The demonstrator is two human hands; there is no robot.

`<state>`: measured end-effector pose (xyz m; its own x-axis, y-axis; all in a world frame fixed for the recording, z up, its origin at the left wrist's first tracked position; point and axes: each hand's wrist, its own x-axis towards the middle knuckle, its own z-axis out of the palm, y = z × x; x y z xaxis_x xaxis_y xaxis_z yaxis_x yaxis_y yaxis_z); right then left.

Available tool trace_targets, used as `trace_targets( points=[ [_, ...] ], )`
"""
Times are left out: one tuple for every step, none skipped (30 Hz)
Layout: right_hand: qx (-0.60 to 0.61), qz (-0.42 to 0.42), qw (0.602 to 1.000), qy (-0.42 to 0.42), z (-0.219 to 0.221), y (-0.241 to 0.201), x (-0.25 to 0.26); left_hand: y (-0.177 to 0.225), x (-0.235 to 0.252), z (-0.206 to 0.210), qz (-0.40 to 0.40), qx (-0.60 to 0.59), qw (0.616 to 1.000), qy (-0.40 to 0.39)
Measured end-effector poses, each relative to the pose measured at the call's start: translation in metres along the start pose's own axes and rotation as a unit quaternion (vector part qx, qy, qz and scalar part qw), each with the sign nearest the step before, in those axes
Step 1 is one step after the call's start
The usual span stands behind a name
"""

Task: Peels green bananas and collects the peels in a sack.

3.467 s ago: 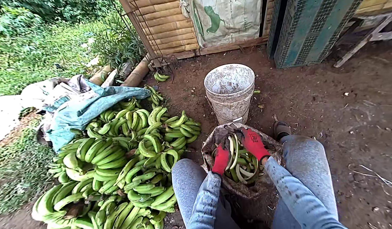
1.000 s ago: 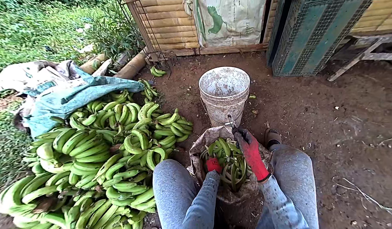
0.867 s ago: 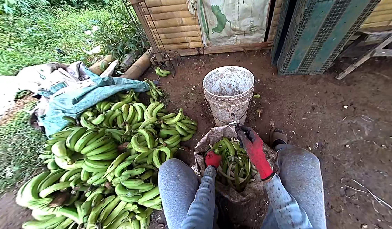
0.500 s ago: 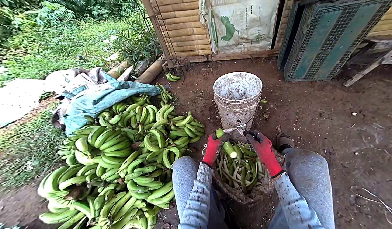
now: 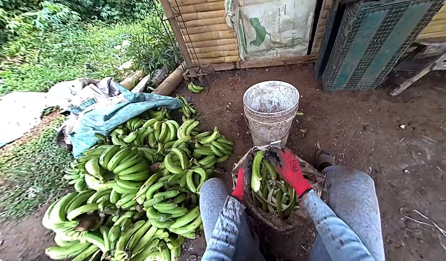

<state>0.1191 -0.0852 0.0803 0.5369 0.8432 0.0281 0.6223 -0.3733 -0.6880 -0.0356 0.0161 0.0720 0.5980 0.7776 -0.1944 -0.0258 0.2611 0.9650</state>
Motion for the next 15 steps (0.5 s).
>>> trace_targets(
  points=[
    [0.004,0.036,0.999,0.017,-0.002,0.005,0.010,-0.002,-0.004,0.000,-0.005,0.014,1.000,-0.007],
    [0.017,0.054,0.998,0.030,-0.005,0.009,0.015,-0.003,-0.003,0.001,-0.010,0.015,1.000,0.009],
    [0.042,0.048,0.997,0.037,-0.007,0.010,0.016,-0.004,0.002,0.001,-0.016,0.005,0.999,0.036],
    [0.075,0.019,0.996,0.034,-0.006,0.009,0.010,-0.002,0.006,0.000,-0.016,-0.023,0.998,0.047],
    [0.108,-0.022,0.994,0.014,-0.003,0.007,0.000,0.003,0.009,-0.002,-0.006,-0.055,0.998,0.041],
    [0.133,-0.064,0.989,-0.022,0.000,0.005,-0.012,0.008,0.012,-0.003,0.008,-0.089,0.996,0.028],
    [0.143,-0.098,0.983,-0.068,0.001,0.002,-0.023,0.012,0.015,-0.003,0.011,-0.129,0.991,0.023],
    [0.132,-0.117,0.979,-0.103,0.002,-0.001,-0.030,0.013,0.019,-0.003,0.003,-0.164,0.986,0.021],
    [0.105,-0.119,0.981,-0.115,0.003,-0.003,-0.033,0.013,0.020,-0.003,-0.007,-0.183,0.983,0.014],
    [0.069,-0.107,0.986,-0.107,0.002,-0.005,-0.031,0.009,0.017,-0.003,-0.020,-0.187,0.982,-0.001],
    [0.028,-0.080,0.993,-0.085,0.000,-0.005,-0.025,0.003,0.012,-0.002,-0.029,-0.172,0.984,-0.018],
    [-0.007,-0.045,0.998,-0.047,-0.001,-0.003,-0.014,-0.002,0.006,-0.001,-0.032,-0.129,0.991,-0.022],
    [-0.033,-0.009,0.999,-0.010,-0.002,0.001,-0.002,-0.007,0.002,-0.002,-0.026,-0.058,0.998,-0.023],
    [-0.045,0.024,0.999,0.016,-0.006,0.004,0.008,-0.009,-0.001,-0.004,-0.018,0.018,0.999,-0.020],
    [-0.036,0.044,0.998,0.027,-0.010,0.007,0.014,-0.009,-0.001,-0.004,-0.016,0.064,0.998,-0.002]
  ],
)
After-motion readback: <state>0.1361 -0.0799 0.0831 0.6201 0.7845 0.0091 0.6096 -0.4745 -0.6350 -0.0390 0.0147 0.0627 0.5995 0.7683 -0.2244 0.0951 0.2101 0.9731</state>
